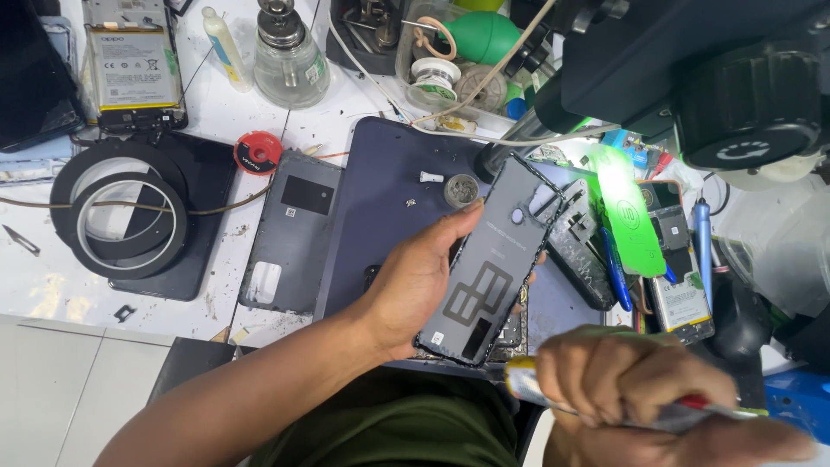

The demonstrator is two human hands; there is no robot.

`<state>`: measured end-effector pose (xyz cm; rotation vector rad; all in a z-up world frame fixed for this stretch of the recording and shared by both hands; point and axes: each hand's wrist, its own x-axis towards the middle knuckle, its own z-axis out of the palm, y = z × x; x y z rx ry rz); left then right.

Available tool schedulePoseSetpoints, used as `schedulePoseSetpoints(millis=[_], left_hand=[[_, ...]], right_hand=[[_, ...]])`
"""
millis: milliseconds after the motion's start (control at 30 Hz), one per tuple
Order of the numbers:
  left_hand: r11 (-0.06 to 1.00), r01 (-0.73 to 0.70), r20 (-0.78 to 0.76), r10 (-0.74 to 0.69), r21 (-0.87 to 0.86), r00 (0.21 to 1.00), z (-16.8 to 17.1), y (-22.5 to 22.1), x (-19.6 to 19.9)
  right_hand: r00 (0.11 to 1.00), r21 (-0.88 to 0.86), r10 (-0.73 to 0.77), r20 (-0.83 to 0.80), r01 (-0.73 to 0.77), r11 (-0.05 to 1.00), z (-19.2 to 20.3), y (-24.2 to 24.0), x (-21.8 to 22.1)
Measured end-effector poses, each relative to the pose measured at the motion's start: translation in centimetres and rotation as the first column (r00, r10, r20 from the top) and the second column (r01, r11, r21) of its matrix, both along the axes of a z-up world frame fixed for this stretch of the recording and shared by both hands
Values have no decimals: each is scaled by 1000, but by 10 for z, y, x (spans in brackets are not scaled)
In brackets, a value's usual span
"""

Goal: Reattaching internal parts of a mobile phone, including the battery and internal frame, using a screwdriver and adhesive.

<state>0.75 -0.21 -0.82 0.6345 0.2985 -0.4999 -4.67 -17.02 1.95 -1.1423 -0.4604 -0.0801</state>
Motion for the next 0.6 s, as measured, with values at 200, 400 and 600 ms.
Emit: schedulePoseSetpoints(millis=[200, 400, 600], left_hand=[[999, -24, -3, 24, -48, 1000, 19, 21, 9], [999, -32, -30, 32, -3, 999, -14, 77, 7], [694, -174, -36, 277, 699, 960, -6, 94, -9]], right_hand=[[988, -234, 26, -150, -61, 970, 35, -48, 19], [1000, -683, -1, -18, -11, 730, 55, -75, 43], [997, -982, -19, 71, 73, 176, 71, -55, 68]])
